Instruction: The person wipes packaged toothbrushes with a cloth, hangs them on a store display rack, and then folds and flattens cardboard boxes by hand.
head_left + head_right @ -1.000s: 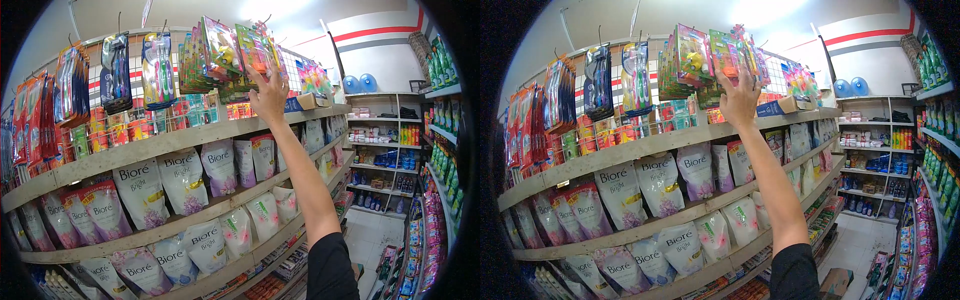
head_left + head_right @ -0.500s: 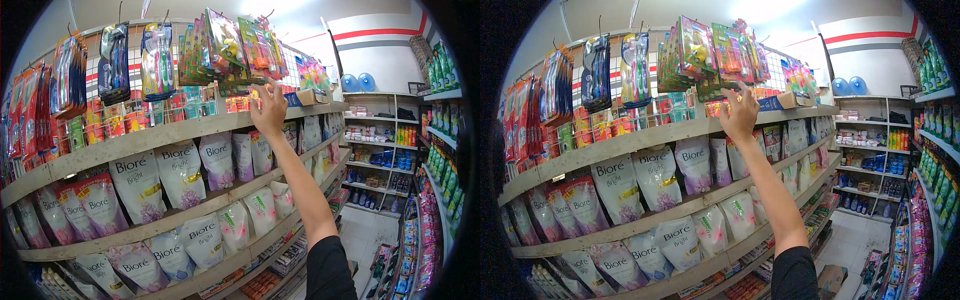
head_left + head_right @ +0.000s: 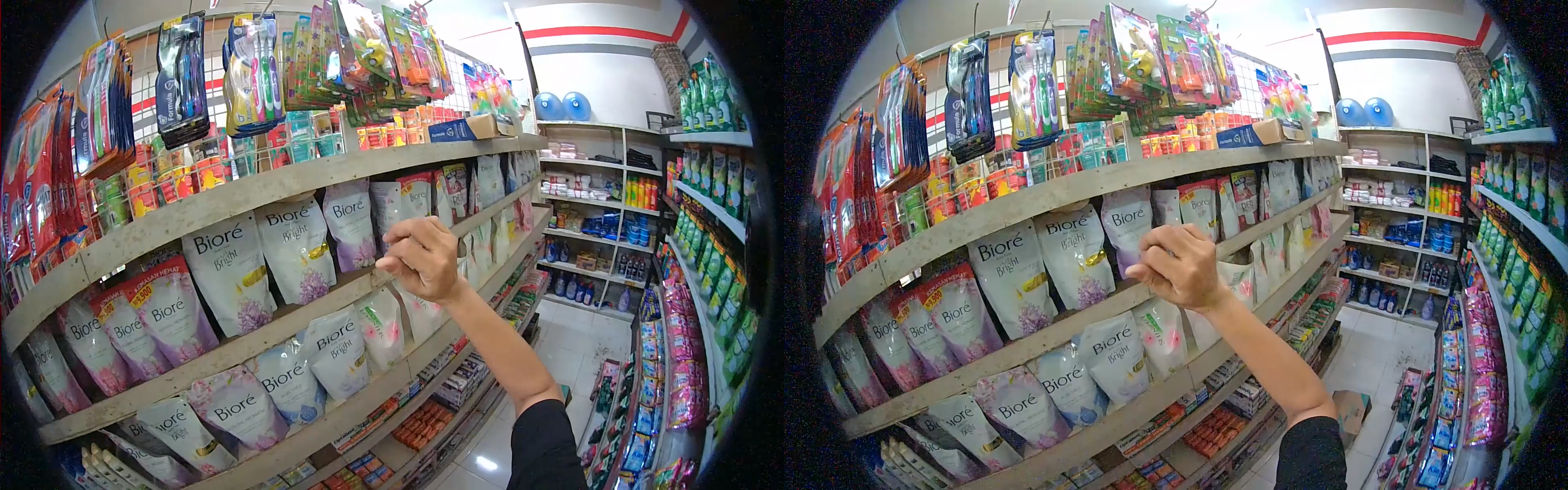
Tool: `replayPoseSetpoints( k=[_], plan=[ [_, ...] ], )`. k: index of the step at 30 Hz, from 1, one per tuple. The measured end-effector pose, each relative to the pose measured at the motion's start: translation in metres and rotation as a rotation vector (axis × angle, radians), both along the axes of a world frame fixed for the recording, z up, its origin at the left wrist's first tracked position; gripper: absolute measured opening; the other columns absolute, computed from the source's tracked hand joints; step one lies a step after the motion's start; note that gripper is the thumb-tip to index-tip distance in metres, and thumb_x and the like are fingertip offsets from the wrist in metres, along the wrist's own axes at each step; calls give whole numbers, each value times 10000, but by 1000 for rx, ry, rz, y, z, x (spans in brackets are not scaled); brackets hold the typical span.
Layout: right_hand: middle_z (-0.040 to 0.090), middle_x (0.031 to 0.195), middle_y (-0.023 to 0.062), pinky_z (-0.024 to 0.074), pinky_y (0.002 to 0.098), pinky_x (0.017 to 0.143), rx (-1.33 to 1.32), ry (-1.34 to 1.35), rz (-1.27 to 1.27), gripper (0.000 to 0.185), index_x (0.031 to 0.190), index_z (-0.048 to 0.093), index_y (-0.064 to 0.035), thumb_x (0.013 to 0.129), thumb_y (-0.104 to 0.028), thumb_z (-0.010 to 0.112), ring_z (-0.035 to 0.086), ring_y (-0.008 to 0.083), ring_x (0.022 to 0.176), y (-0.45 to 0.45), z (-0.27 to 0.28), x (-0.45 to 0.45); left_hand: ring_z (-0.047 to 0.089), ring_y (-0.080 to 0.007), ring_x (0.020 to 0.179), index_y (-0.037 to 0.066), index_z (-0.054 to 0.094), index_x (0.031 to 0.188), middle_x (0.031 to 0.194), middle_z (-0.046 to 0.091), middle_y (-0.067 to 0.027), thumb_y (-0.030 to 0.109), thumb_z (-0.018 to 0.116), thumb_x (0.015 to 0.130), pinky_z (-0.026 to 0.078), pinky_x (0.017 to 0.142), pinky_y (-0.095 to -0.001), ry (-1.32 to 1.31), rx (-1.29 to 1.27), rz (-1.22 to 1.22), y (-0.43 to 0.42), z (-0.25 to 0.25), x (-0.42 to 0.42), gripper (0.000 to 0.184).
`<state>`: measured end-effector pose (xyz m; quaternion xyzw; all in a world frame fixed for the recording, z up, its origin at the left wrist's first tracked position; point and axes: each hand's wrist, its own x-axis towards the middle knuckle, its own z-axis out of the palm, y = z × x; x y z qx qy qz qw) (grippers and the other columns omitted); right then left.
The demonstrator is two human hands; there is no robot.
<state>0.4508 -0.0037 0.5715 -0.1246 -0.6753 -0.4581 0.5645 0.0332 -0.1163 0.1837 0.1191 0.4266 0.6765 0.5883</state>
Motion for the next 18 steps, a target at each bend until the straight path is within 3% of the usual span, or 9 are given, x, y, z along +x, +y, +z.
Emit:
replayPoseSetpoints(
  k=[1,10,12,13,18],
  plan=[
    [577,750,45,398,283,511,13,-8,-24,190,622,549,-80,737,-182,662,531,186,565,-5,1,-2,443,-309,1078,-2,472,1189,1182,481,-143,237,324,922,382,920,-419,19,2,-35,2,3,2,388],
    [570,792,56,457,269,534,-281,188,-250,116,685,590,-47,717,-137,656,568,182,575,1,-11,57,435,-308,1089,1,466,1196,1193,473,-143,237,327,922,377,926,-420,170,12,-345,27,18,51,388],
    [573,794,55,450,259,529,-486,416,-170,125,700,587,-35,734,-143,641,567,153,572,14,-11,84,434,-308,1091,1,465,1198,1195,471,-143,236,327,922,376,927,-421,203,20,-394,34,20,70,388],
    [570,801,68,466,325,565,-602,540,-159,156,736,613,-82,718,-235,641,603,194,645,19,-9,99,433,-308,1092,1,464,1198,1196,470,-143,236,327,922,375,928,-421,217,24,-416,38,20,81,388],
    [588,783,74,466,342,661,-577,741,-119,177,787,632,-84,708,-243,634,605,219,735,88,5,213,429,-307,1098,3,461,1202,1202,466,-142,236,329,922,372,931,-421,277,42,-496,69,19,144,388]
  ],
)
